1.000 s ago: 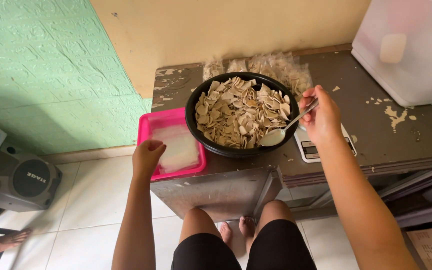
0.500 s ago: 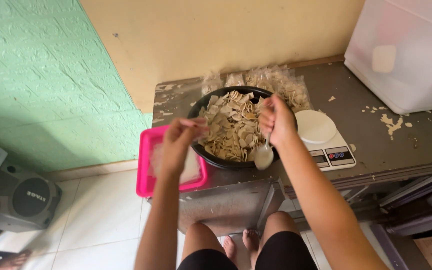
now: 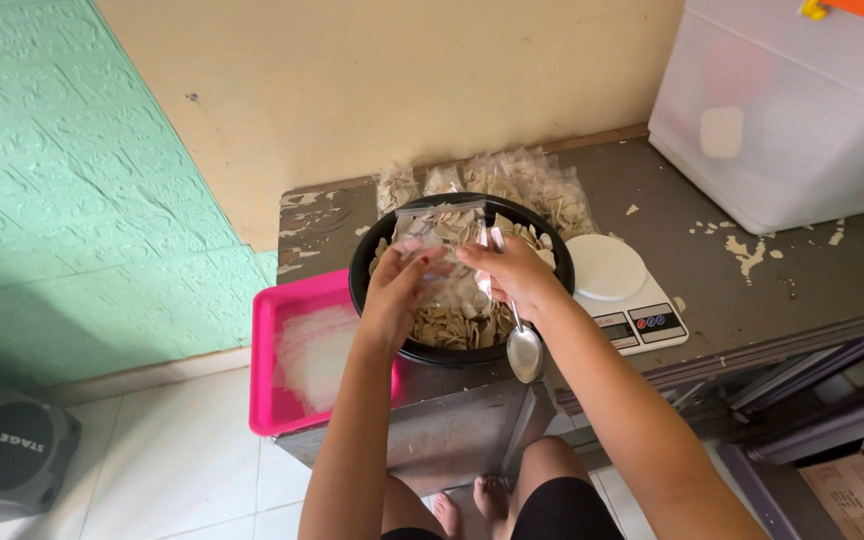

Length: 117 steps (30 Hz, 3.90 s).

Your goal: Packaging chips into small plastic bags and weighing them on a digital scale.

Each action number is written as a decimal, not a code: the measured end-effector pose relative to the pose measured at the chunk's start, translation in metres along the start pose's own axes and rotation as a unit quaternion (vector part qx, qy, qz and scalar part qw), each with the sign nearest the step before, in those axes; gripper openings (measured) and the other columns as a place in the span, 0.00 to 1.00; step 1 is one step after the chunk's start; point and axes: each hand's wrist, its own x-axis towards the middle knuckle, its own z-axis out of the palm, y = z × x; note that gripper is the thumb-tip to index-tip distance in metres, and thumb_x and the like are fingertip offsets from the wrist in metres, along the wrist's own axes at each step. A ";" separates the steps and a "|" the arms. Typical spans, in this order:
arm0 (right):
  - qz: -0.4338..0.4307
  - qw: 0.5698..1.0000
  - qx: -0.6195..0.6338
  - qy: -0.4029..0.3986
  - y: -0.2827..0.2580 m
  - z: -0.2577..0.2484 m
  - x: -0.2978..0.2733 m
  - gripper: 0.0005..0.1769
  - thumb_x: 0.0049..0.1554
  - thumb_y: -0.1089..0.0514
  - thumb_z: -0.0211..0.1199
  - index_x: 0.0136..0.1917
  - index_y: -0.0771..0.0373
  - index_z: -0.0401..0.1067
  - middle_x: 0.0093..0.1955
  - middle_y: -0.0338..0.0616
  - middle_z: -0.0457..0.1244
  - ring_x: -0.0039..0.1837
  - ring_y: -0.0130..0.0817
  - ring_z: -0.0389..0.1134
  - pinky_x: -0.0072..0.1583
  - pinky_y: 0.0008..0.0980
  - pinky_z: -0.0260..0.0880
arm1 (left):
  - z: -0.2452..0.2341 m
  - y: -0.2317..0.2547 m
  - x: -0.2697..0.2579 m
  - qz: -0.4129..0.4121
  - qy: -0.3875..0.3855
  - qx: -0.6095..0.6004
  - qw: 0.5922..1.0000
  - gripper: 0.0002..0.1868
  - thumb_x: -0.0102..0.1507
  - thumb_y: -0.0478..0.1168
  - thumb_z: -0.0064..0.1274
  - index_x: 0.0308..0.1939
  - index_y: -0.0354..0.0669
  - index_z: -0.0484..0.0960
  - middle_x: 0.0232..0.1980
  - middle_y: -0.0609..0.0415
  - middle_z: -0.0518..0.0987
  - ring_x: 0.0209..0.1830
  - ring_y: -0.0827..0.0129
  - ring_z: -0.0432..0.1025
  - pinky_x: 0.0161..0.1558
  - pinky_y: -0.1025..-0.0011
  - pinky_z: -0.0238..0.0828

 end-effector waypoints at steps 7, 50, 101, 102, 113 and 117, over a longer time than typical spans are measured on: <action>0.036 0.999 -0.026 0.009 -0.007 0.004 -0.005 0.15 0.55 0.56 0.75 0.39 0.60 0.69 0.24 0.25 0.50 0.19 0.12 0.45 0.21 0.14 0.45 | -0.024 -0.034 0.031 -0.002 0.058 -0.003 0.998 0.17 0.60 0.31 0.61 0.52 0.40 0.76 0.44 0.49 0.85 0.40 0.66 0.82 0.43 0.72 0.81; -0.463 0.860 -0.190 0.097 -0.119 0.010 -0.043 0.26 0.71 0.40 0.35 0.49 0.63 0.60 0.36 0.44 0.57 0.26 0.25 0.56 0.28 0.19 0.60 | 0.021 0.054 -0.011 0.237 -0.069 0.718 0.651 0.04 0.63 0.46 0.56 0.39 0.62 0.86 0.44 0.66 0.82 0.52 0.59 0.66 0.50 0.59 0.64; -0.141 0.980 0.116 0.085 -0.006 0.016 0.070 0.27 0.66 0.35 0.48 0.45 0.60 0.70 0.41 0.48 0.66 0.33 0.30 0.64 0.37 0.33 0.77 | 0.008 -0.001 0.019 -0.054 0.088 -0.291 0.951 0.34 0.68 0.63 0.41 0.77 0.63 0.57 0.75 0.48 0.66 0.73 0.42 0.61 0.63 0.33 0.65; -0.141 0.980 0.113 0.084 -0.006 0.019 0.072 0.28 0.66 0.35 0.48 0.46 0.60 0.70 0.41 0.48 0.66 0.34 0.29 0.65 0.37 0.33 0.79 | 0.010 0.004 0.018 -0.058 0.083 -0.298 0.949 0.33 0.69 0.62 0.39 0.78 0.69 0.54 0.78 0.47 0.63 0.76 0.37 0.57 0.62 0.29 0.63; -0.085 0.990 0.071 0.086 -0.009 0.018 0.104 0.29 0.67 0.34 0.47 0.40 0.59 0.69 0.34 0.48 0.62 0.27 0.31 0.58 0.27 0.32 0.69 | -0.007 -0.010 0.022 -0.045 0.094 -0.326 0.940 0.32 0.69 0.63 0.38 0.76 0.71 0.54 0.77 0.45 0.62 0.72 0.33 0.60 0.57 0.30 0.68; -0.065 0.992 0.064 0.083 0.008 0.018 0.106 0.32 0.66 0.30 0.45 0.38 0.57 0.69 0.31 0.45 0.60 0.25 0.30 0.55 0.25 0.29 0.62 | -0.004 -0.003 0.014 -0.024 0.139 -0.347 0.927 0.32 0.70 0.60 0.37 0.77 0.69 0.50 0.78 0.48 0.62 0.72 0.38 0.62 0.60 0.30 0.65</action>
